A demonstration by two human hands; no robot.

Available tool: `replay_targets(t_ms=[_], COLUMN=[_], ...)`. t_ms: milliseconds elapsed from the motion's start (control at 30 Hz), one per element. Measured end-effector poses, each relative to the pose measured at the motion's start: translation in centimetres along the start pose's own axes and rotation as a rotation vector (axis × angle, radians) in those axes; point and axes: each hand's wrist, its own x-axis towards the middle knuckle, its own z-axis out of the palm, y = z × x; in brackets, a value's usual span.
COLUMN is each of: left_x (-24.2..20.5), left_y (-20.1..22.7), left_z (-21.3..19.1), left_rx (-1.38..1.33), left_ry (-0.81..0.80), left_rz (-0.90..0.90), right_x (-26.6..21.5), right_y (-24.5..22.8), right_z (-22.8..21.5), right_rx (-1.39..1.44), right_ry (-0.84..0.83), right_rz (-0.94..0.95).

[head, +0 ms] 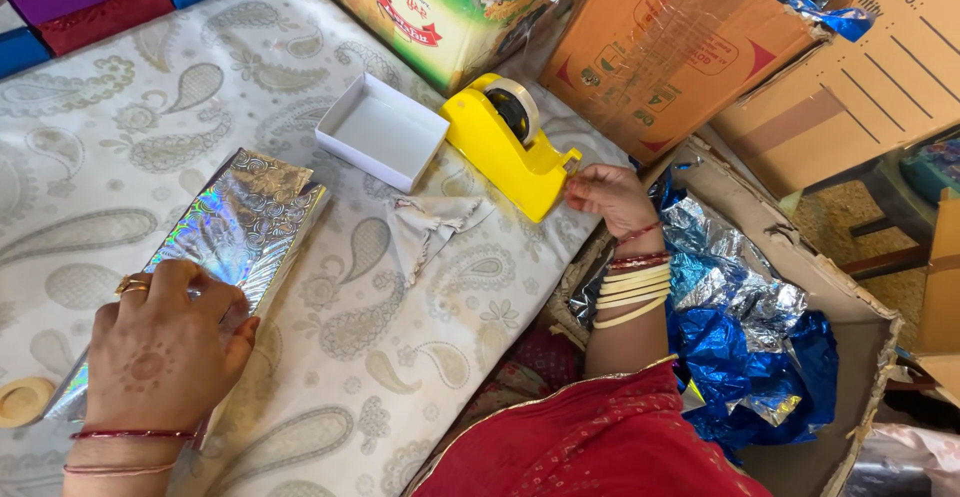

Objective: The person places small wooden discs into a white box, then wraps the box in silver foil and seals it with tape using a yellow tape dispenser.

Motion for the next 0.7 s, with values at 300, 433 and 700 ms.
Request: replay_targets(t_ms=[300, 433, 700], left_x=[0.0, -0.7, 0.2], left_y=[-1.0, -1.2, -0.6], left_z=[0.2, 1.5, 0.4], left_rx=[-0.198, -0.265, -0.229], left_ry=[-0.296, -0.111, -0.222], left_rz=[-0.041, -0.047, -0.062], right_x=[-5.1, -2.6, -0.1], right_y=[-4.9, -5.0, -4.3], right_z=[4.7, 13.1, 34.5], right_rx=[-0.215, -0.301, -0.864], right_ry=[-0.056, -0.334, -0.821], right_rz=[-0.3, -0.29, -0.533])
